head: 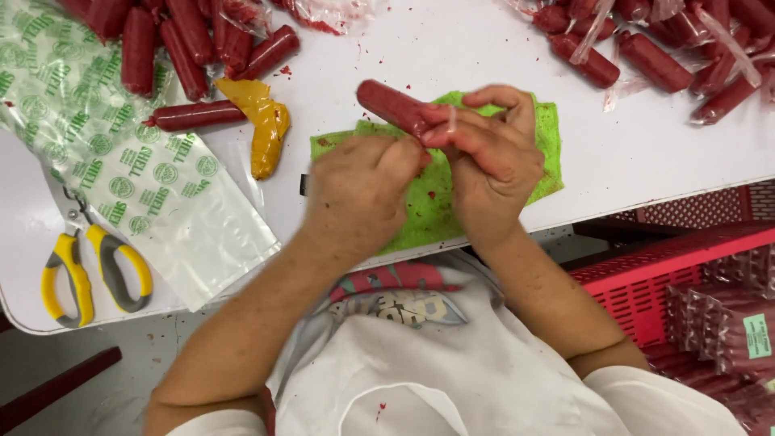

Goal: The person repeatedly picks up red sausages from a pile on a white table and wraps each one individually in a clear plastic bag. They use a green cloth to wipe the sausages and their hands during the process. The wrapped sausages are placed into a pile on the right side of the table.

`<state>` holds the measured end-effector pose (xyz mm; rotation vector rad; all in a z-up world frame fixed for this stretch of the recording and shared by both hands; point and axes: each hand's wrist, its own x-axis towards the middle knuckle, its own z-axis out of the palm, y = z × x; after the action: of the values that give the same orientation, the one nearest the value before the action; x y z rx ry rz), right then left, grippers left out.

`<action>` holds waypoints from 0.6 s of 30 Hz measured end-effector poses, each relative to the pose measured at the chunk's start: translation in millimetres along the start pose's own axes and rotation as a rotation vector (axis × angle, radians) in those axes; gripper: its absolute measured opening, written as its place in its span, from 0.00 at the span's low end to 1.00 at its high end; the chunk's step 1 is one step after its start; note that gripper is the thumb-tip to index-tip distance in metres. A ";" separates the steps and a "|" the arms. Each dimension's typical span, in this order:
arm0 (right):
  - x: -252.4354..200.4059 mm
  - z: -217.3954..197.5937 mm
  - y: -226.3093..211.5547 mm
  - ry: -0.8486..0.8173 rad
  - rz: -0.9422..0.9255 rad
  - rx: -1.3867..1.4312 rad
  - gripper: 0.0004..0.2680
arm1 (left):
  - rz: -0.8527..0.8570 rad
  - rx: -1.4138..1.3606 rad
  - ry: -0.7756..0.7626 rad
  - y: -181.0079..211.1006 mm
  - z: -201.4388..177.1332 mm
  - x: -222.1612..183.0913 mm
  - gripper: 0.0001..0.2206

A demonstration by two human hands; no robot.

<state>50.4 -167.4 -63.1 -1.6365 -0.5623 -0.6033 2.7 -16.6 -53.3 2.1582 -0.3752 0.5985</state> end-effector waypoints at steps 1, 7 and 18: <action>1.7 -9.8 6.0 -0.169 -0.060 -0.051 0.03 | 0.171 0.309 -0.027 0.1 -11.3 5.5 0.04; 29.7 -30.8 -3.1 -0.783 -0.160 -0.160 0.11 | 0.544 0.755 -0.129 -18.2 -39.6 15.2 0.05; 24.6 -53.4 22.6 -1.003 -0.005 0.160 0.05 | 0.370 -0.007 -0.489 -10.6 -13.6 19.0 0.15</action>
<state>79.8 -222.8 -56.8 -1.7095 -1.2910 0.3167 19.7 -0.4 -42.9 2.2289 -1.0541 0.2537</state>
